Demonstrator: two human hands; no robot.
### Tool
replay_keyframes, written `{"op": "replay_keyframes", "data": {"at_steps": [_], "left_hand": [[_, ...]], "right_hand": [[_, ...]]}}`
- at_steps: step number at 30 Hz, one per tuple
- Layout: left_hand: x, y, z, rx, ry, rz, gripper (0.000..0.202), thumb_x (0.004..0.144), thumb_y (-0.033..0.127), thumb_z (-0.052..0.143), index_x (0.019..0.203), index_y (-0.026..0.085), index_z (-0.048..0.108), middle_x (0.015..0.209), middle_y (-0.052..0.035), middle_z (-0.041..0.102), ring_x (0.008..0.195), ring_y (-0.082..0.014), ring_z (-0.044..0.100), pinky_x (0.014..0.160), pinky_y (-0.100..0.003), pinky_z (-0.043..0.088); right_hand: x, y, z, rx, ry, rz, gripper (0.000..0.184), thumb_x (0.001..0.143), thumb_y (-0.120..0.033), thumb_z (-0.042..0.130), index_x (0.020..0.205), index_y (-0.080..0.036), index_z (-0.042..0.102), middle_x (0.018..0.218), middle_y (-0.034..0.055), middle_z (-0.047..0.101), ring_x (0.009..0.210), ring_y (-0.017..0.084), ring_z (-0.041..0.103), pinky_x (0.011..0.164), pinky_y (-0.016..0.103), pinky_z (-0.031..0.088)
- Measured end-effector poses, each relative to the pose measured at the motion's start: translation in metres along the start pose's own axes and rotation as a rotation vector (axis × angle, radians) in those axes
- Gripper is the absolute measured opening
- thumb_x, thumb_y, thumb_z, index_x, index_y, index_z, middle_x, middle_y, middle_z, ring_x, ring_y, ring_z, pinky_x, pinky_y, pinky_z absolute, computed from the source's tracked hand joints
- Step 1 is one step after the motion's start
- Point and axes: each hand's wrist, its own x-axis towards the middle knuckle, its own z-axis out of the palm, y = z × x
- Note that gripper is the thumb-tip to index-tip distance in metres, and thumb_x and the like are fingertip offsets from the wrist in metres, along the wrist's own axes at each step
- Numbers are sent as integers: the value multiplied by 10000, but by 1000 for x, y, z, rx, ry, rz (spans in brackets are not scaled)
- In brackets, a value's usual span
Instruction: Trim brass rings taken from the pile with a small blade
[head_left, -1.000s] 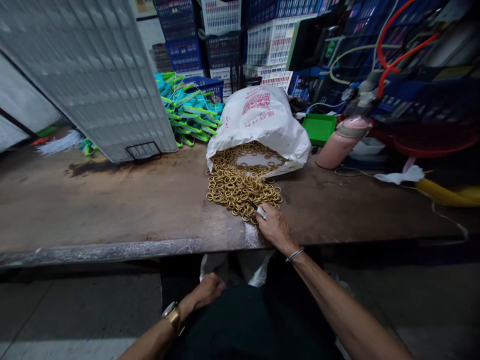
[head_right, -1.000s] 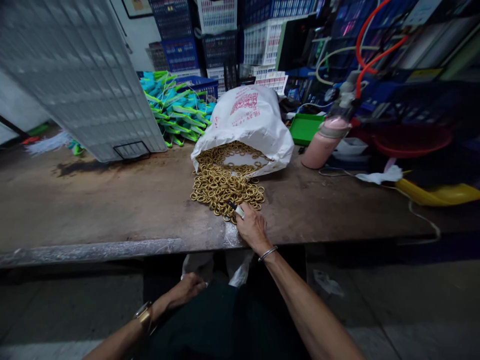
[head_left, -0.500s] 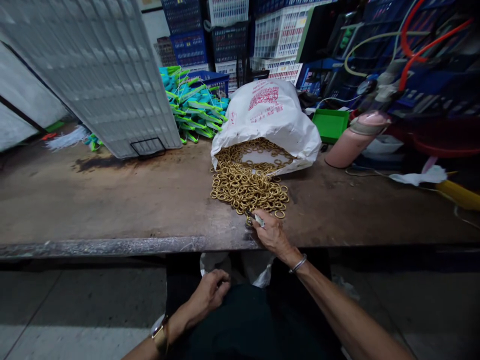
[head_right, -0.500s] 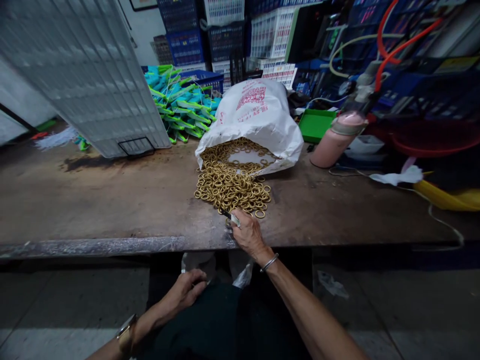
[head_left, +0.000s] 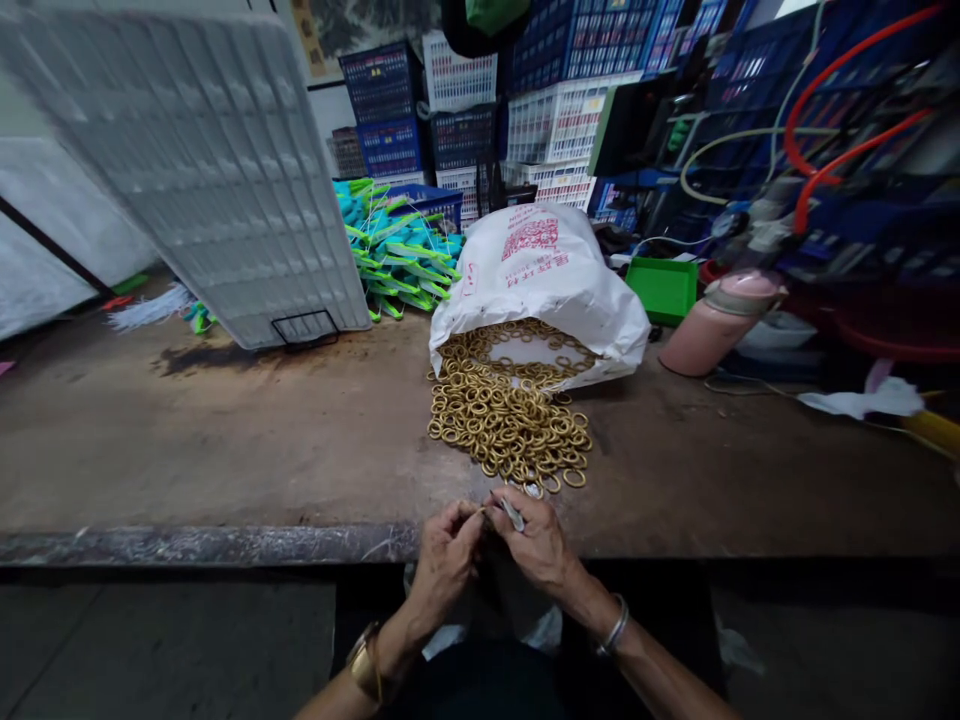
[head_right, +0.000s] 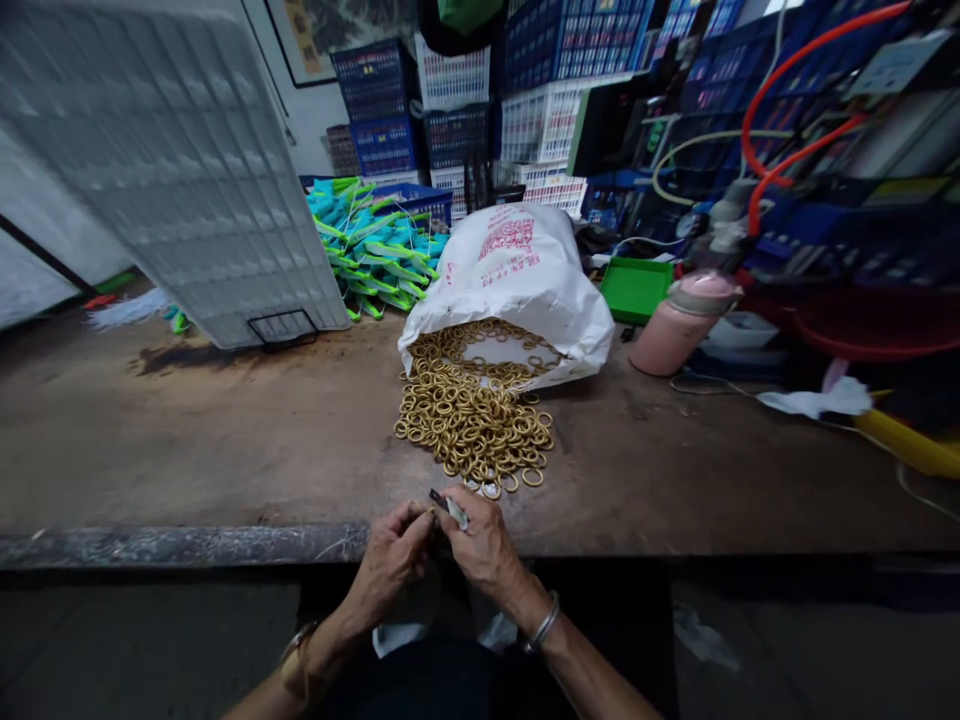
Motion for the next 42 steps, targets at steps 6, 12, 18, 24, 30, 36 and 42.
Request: {"op": "replay_keyframes", "data": {"at_steps": [6,12,18,24,30,36,42], "left_hand": [[0,-9,-9,186,109,291,176,747,305,519,685,174,620,645,-2,589,622,-135,511,614,-213,396],[-4,-7,-9,179,82,303,179,751,309,517,671,177,607,633,-12,588,608,-136,519,614,-231,401],[-8,-3,-6,-140,-109,-69,335,717,496,516,672,166,490,483,54,455,350,-47,353,364,-175,295],[-12,-8,-7,-299,-148,-87,325,741,477,518,726,155,479,557,41,483,391,-33,380,390,-157,323],[-14,-1,-5,-333,-96,-40,322,729,477,534,740,166,451,620,29,512,429,-42,419,404,-159,348],[-15,2,-7,-225,-86,-17,358,713,521,519,720,170,448,512,54,468,384,-46,399,393,-161,335],[-13,-7,-9,-215,-56,0,337,716,492,537,719,167,448,524,54,478,377,-41,392,380,-161,352]], "right_hand": [[5,-4,1,43,-35,165,251,814,-353,380,661,-187,491,566,-38,476,541,97,440,519,199,354],[6,-4,8,210,-124,224,233,782,-350,404,642,-178,475,552,-49,437,529,91,412,505,203,338],[4,-9,8,259,-86,250,199,742,-325,449,616,-174,477,527,-56,441,513,83,403,523,201,349],[1,-4,5,239,-77,276,255,781,-355,382,690,-170,533,533,-31,501,511,103,461,518,208,355],[-12,-1,2,-152,-185,121,173,718,-135,348,729,-193,511,628,-8,546,587,117,484,569,208,329],[-18,-8,1,-352,-254,62,259,576,-49,340,746,-196,470,638,-6,541,594,121,477,568,207,290],[-18,-9,2,-505,-272,63,300,600,-57,348,838,-186,477,703,18,574,655,152,511,586,233,282]]}}
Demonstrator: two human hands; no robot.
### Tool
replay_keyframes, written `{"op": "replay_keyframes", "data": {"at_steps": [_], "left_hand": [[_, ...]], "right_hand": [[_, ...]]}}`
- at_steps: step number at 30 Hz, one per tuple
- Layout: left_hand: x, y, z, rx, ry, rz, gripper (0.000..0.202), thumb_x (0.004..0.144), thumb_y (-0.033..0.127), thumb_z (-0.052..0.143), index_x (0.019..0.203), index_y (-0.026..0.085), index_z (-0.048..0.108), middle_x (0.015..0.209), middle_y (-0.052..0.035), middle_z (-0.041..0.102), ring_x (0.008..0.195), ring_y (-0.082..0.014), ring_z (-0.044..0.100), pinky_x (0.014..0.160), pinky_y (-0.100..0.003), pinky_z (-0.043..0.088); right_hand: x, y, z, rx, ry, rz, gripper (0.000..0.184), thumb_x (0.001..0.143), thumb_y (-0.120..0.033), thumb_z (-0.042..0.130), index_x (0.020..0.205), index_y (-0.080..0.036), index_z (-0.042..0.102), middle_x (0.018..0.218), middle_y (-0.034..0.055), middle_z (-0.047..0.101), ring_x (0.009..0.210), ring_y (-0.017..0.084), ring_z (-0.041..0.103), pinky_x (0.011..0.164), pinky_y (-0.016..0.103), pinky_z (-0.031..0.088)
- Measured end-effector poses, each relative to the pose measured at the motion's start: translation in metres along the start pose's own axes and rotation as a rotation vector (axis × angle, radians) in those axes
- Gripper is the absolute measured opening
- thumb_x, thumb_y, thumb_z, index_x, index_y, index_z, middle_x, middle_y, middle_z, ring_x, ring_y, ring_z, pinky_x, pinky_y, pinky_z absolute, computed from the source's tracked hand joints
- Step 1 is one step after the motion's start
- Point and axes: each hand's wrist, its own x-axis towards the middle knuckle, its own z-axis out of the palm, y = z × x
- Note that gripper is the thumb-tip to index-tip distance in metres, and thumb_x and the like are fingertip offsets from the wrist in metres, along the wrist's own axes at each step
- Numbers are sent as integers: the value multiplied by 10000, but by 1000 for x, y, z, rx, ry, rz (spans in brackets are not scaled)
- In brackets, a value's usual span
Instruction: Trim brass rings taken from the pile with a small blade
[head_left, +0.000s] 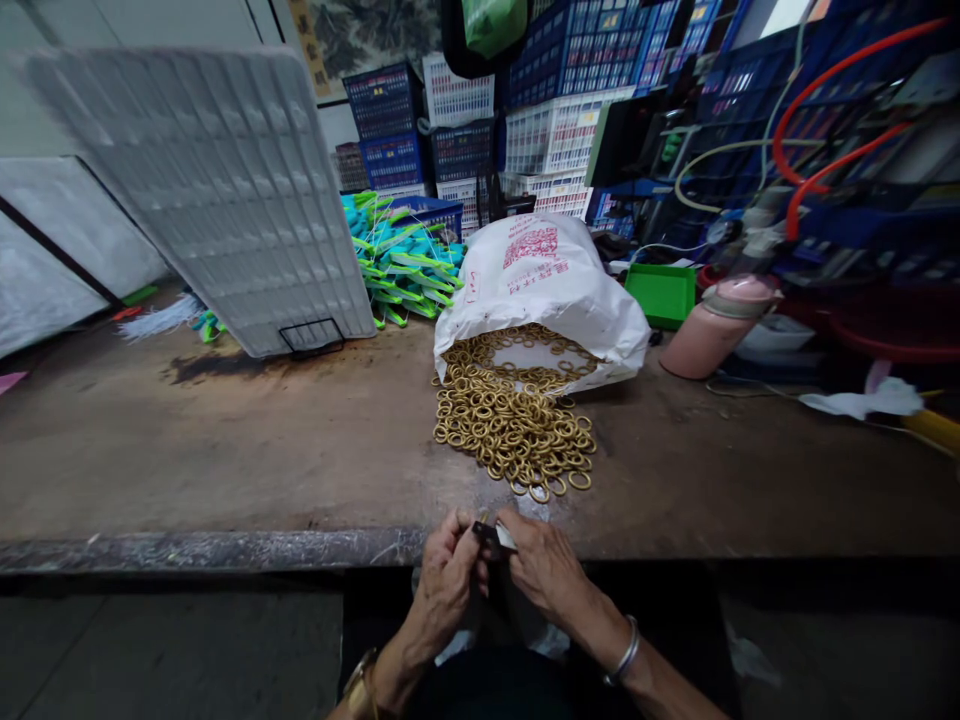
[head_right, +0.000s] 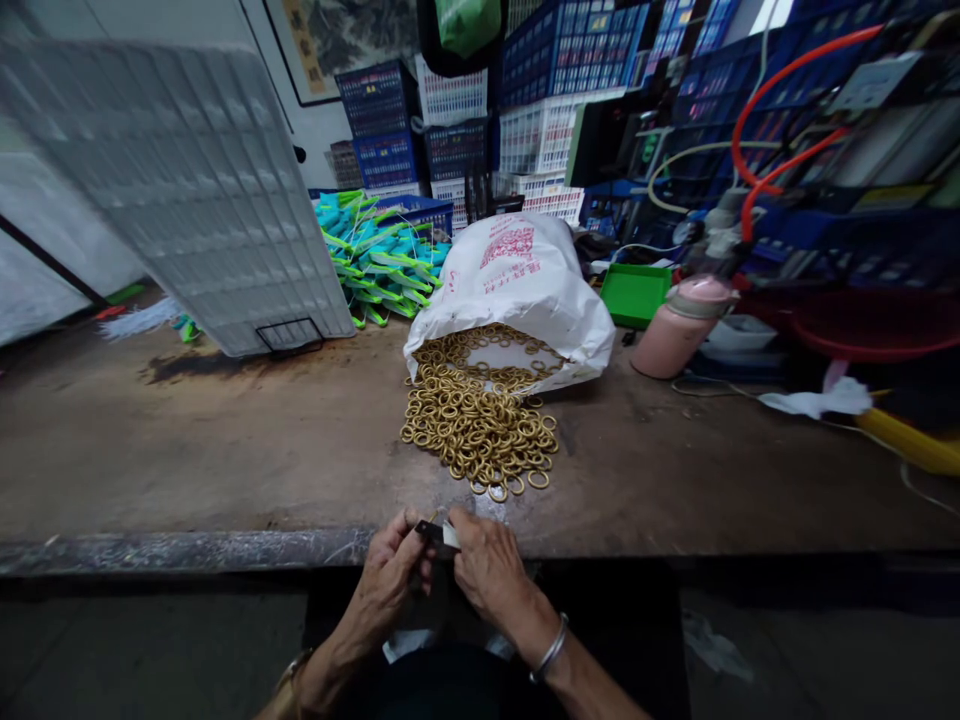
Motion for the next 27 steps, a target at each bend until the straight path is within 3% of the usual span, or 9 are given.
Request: {"op": "replay_keyframes", "data": {"at_steps": [6,11,13,15,18,23,27], "left_hand": [[-6,-7,1,-147,-68,-44,263,763,415,528,715,166,459,538,47,487,379,-45,406,390,-184,391],[-16,-4,6,-280,-173,-126,244,728,374,590,698,148,505,662,-16,570,494,-85,504,441,-217,446],[-15,-4,8,-331,-157,-148,243,708,360,616,693,138,521,748,-52,597,581,-109,543,458,-209,450],[-12,-4,10,-371,-145,-174,233,697,340,631,691,130,528,795,-77,605,622,-123,560,460,-204,447],[-7,-4,12,-431,-157,-203,203,684,294,641,682,135,515,751,-73,606,578,-125,559,433,-206,437],[-2,-5,8,-533,-235,-258,180,709,207,591,869,138,547,724,-45,580,556,-110,537,434,-200,421],[-2,-10,3,-606,-208,-303,148,743,262,565,732,114,560,725,-42,556,595,-104,534,460,-191,407]], "right_hand": [[-1,3,-1,-66,83,116,326,639,-40,363,908,-181,482,790,36,604,710,158,530,602,240,284],[1,42,-29,-187,280,366,261,710,-29,368,883,-174,500,753,42,620,660,144,543,558,240,257],[1,60,-39,-242,375,462,186,778,-99,378,899,-174,498,762,51,622,656,151,552,547,245,248],[1,73,-44,-269,384,522,120,806,-214,425,896,-178,496,794,59,621,655,159,561,531,246,238],[3,80,-45,-271,344,526,129,809,-281,440,892,-200,495,816,42,615,663,160,570,523,243,236],[7,80,-44,-254,321,522,129,806,-269,410,878,-205,496,841,41,595,691,161,570,529,240,252],[7,82,-44,-185,350,497,108,786,-219,397,828,-199,495,767,30,582,651,148,546,524,233,257]]}}
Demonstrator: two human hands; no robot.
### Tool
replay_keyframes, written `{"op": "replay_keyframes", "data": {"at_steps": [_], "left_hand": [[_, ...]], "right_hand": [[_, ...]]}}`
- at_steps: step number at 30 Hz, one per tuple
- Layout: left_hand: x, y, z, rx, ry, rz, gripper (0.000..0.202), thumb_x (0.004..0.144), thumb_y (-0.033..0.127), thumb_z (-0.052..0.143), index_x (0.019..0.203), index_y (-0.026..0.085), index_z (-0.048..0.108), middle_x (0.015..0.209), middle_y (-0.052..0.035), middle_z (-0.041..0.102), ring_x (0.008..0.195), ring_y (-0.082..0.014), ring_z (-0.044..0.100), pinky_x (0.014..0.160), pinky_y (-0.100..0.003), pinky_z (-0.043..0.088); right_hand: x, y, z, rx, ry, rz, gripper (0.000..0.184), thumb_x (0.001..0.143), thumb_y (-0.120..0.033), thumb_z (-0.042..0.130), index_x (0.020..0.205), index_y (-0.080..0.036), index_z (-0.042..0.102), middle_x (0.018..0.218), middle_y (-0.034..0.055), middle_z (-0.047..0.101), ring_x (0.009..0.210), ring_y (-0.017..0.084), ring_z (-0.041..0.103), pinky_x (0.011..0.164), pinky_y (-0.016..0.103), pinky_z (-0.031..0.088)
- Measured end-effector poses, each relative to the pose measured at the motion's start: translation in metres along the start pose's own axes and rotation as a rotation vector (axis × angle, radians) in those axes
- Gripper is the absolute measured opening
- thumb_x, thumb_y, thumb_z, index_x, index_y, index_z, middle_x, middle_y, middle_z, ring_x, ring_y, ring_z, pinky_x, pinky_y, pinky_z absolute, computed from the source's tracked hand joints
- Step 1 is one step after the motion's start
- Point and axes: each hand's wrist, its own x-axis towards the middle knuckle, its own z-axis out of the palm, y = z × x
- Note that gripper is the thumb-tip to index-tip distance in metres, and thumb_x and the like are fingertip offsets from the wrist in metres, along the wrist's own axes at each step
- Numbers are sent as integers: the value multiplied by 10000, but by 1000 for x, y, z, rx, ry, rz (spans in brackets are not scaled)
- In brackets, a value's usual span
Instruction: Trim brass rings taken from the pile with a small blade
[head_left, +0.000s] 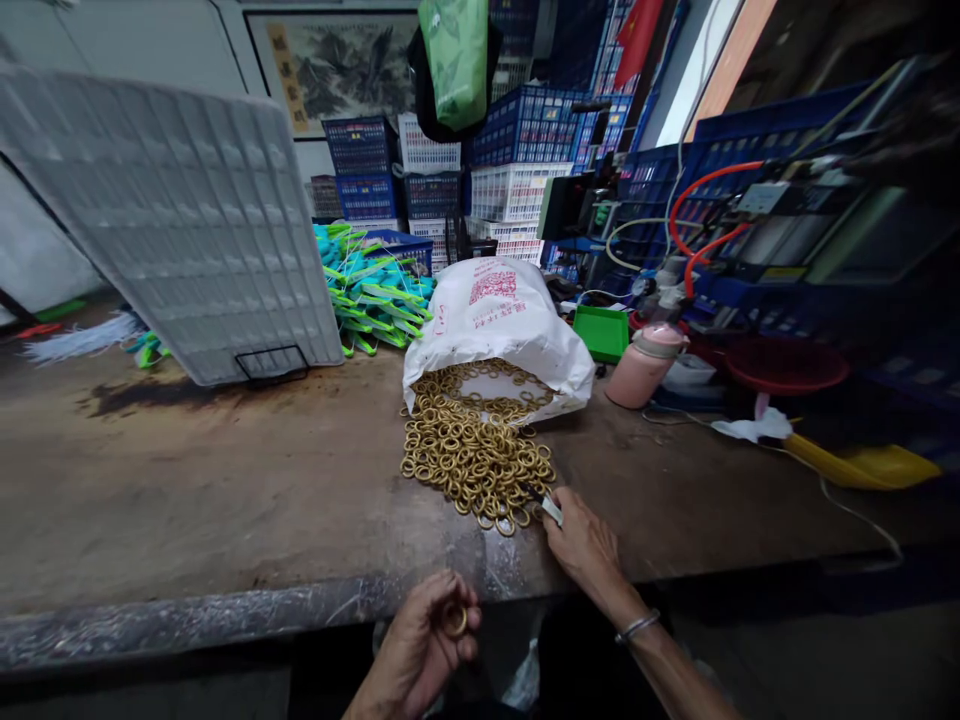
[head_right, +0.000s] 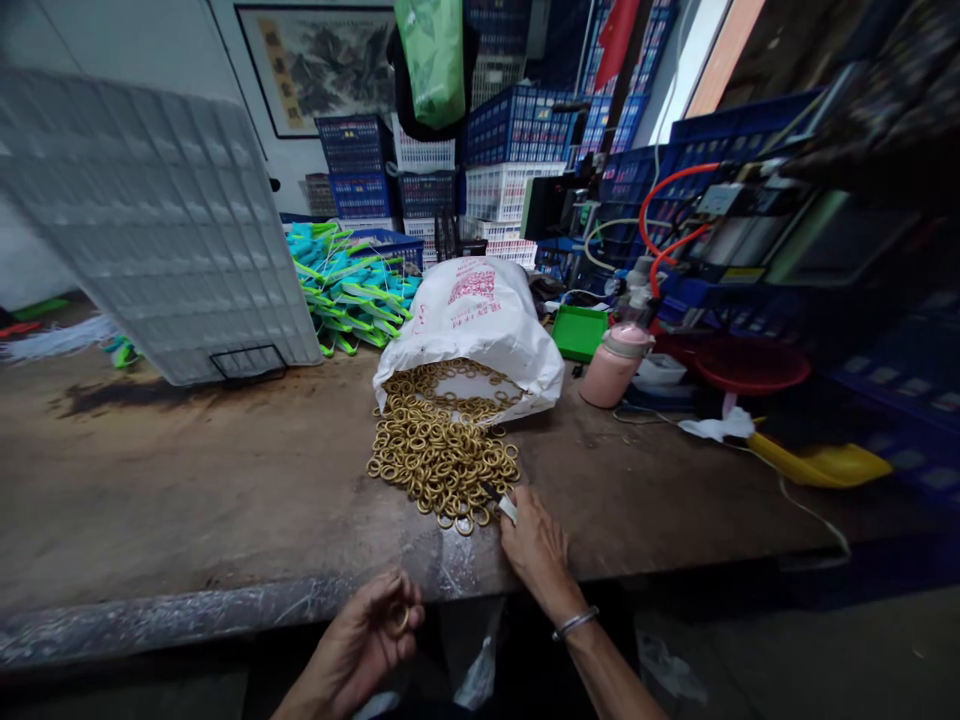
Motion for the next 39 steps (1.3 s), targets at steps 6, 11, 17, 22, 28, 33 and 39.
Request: {"op": "replay_keyframes", "data": {"at_steps": [6,11,17,22,28,33,39], "left_hand": [[2,3,7,182,59,109,212,705,337,611,721,143,527,629,10,510,485,-70,454,389,-159,321],[2,12,9,645,175,485,218,679,289,629,852,157,609,577,30,530,478,-77,436,482,-185,363],[-4,18,3,842,127,604,156,741,275,553,774,162,655,720,-32,626,684,-156,538,679,-241,401],[-3,18,2,674,184,467,207,705,330,599,632,141,560,548,24,500,514,-86,423,518,-194,343],[0,15,-5,476,96,198,307,714,442,565,652,151,489,421,93,336,340,-21,197,359,-172,130],[-3,16,-2,417,78,177,318,713,463,559,684,157,478,465,83,371,343,-15,212,343,-166,116],[-3,16,2,411,111,195,342,698,486,567,675,166,445,460,91,363,339,-11,217,344,-163,124]], "right_hand": [[-14,-28,9,431,-58,-90,75,731,-261,412,696,-202,443,592,-34,468,562,117,454,543,219,316],[-33,-69,16,921,-372,-48,110,647,-278,486,712,-198,447,537,-80,391,473,71,370,459,183,294],[-43,-90,15,1144,-668,115,171,713,-361,456,762,-197,453,496,-104,362,339,31,188,342,176,156],[-41,-94,15,967,-461,-84,201,688,-349,493,623,-160,508,534,-57,433,508,70,393,518,193,334],[-42,-93,17,888,-474,-140,215,701,-359,490,637,-159,535,533,-48,465,542,90,414,541,203,340],[-41,-90,23,893,-456,-134,210,742,-324,436,629,-168,519,532,-39,487,530,97,437,534,203,348],[-46,-79,23,532,-335,-320,164,746,-195,352,668,-191,496,577,-20,508,550,112,443,534,213,306]]}}
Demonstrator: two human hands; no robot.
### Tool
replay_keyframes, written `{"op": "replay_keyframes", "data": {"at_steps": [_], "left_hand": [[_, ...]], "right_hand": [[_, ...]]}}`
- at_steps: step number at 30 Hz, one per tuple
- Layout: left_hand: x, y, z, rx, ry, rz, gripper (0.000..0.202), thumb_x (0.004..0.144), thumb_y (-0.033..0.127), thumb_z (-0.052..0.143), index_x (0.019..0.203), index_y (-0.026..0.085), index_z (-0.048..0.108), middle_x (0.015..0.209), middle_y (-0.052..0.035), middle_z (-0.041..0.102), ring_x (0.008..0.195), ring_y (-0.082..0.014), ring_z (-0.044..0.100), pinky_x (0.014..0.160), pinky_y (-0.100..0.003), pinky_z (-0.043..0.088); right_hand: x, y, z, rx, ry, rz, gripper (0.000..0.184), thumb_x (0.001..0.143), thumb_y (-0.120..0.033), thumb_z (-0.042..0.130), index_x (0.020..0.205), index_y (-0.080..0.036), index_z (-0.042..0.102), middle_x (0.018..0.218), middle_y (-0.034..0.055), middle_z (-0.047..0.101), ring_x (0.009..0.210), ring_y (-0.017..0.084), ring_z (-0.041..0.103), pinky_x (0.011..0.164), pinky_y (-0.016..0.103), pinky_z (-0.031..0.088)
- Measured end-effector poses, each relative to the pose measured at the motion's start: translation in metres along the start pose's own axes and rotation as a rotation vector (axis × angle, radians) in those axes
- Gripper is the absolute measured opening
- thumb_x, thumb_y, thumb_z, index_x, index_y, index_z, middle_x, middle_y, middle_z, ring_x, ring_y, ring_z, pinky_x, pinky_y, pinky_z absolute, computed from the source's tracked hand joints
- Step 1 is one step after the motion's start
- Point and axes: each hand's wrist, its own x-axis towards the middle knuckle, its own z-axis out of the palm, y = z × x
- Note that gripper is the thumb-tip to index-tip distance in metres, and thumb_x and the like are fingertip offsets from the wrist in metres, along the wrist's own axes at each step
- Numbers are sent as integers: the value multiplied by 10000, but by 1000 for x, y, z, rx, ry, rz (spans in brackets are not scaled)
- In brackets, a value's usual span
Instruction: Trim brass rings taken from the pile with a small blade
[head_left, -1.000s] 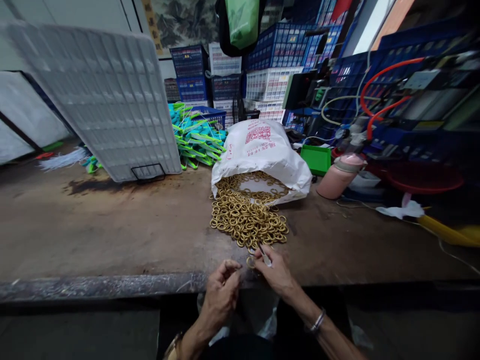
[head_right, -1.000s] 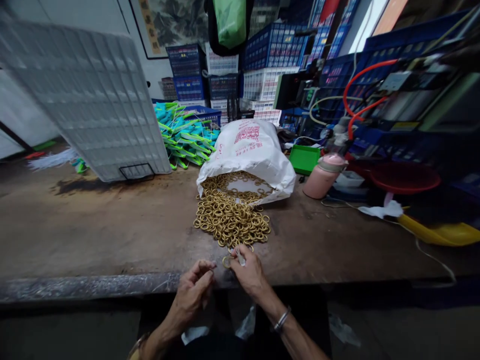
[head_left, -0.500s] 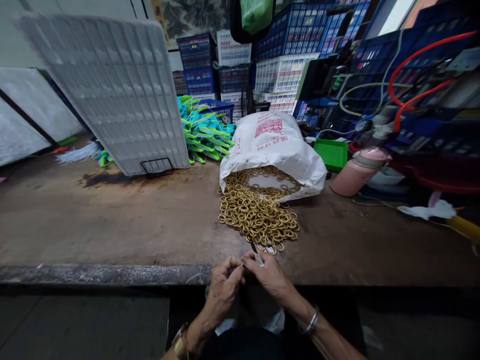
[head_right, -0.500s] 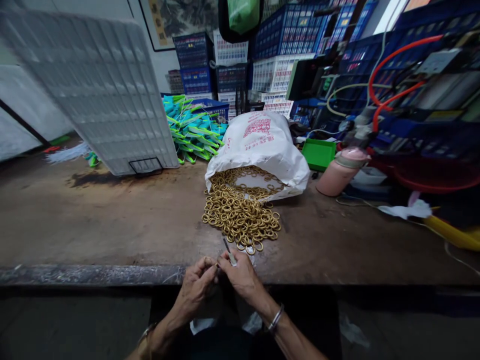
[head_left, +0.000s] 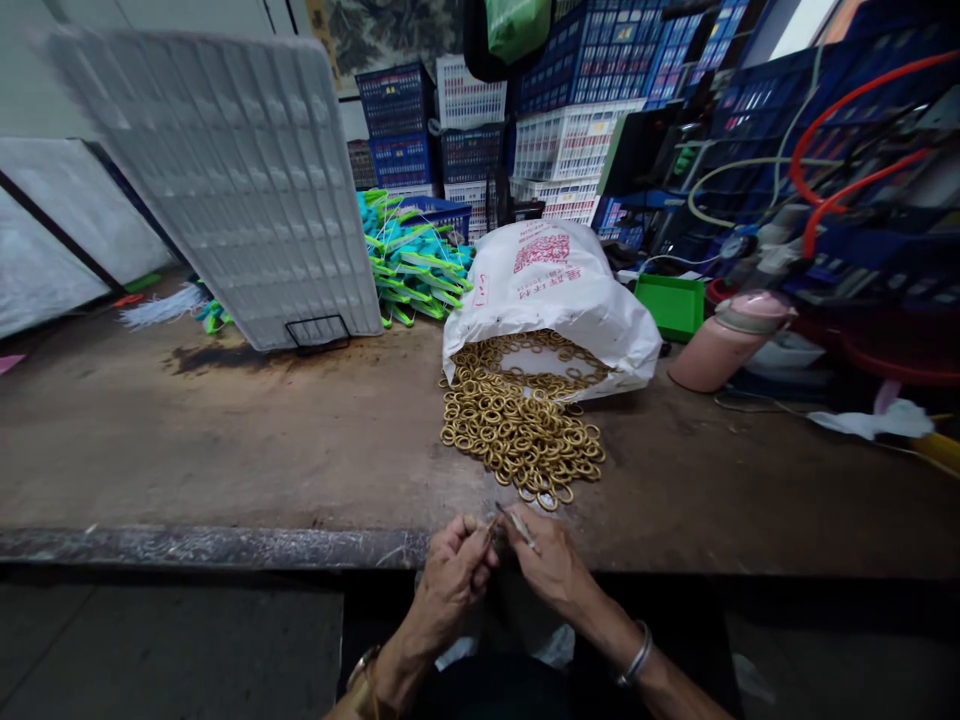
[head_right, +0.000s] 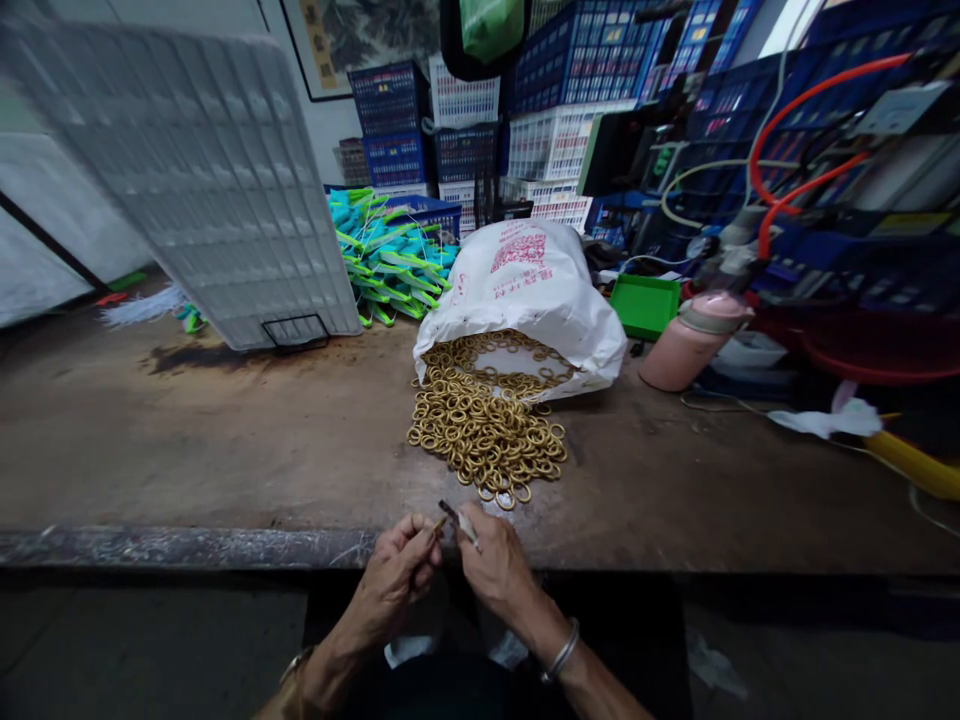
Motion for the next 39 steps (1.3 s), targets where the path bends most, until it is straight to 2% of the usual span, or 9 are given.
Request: {"op": "replay_keyframes", "data": {"at_steps": [5,11,14,18,23,26,31,35,39], "left_hand": [[2,-3,0,24,42,31,348,682,481,587,709,166,440,535,65,448,360,-5,261,360,-154,157],[-4,-3,-3,53,35,42,341,701,477,566,652,167,433,461,87,379,346,-10,239,351,-149,163],[-12,-4,-5,47,-5,9,310,724,457,554,683,172,440,481,78,420,332,-9,246,335,-145,164],[-16,-6,-5,-70,-75,-15,293,718,443,570,709,171,464,533,53,485,324,-9,270,314,-143,169],[-10,-6,-1,-191,-68,-69,282,729,409,570,752,130,538,598,-5,532,407,-39,388,336,-144,241],[-8,-2,0,-245,-41,-77,238,694,354,615,739,141,519,702,-45,580,466,-68,460,337,-149,269],[-7,-1,-8,-352,-84,-117,188,723,286,578,840,143,541,695,-38,572,527,-97,510,367,-158,311],[-4,-8,-16,-444,-72,-171,180,761,291,539,716,117,550,729,-48,575,584,-99,537,438,-171,349],[-1,-10,-14,-425,-30,-157,178,743,277,565,683,110,550,699,-43,570,592,-115,545,442,-184,347]], "right_hand": [[-10,-2,2,-271,-85,-123,256,601,-53,348,769,-192,482,663,-1,550,609,126,477,570,223,278],[-10,-10,2,-430,-76,-71,280,621,-36,353,829,-178,474,700,22,580,628,147,513,561,242,261],[-5,-3,-6,-465,-5,-6,260,657,-30,353,830,-178,480,720,29,596,632,141,521,551,238,257],[8,13,-25,-527,182,96,209,722,-52,368,828,-181,494,685,29,600,598,130,519,533,234,238],[26,14,-31,-593,305,141,72,794,-193,442,827,-189,506,681,21,611,584,129,538,519,235,216],[34,11,-24,-665,316,150,72,797,-234,459,830,-196,510,682,24,620,584,144,560,507,242,201],[39,8,-22,-717,303,175,95,809,-199,424,828,-196,517,700,38,641,618,176,595,505,249,214],[37,4,-25,-716,262,170,112,811,-189,415,846,-196,521,732,44,649,653,180,604,518,250,235],[35,2,-24,-692,217,165,113,798,-214,451,883,-209,525,773,38,648,694,172,600,537,244,249]]}}
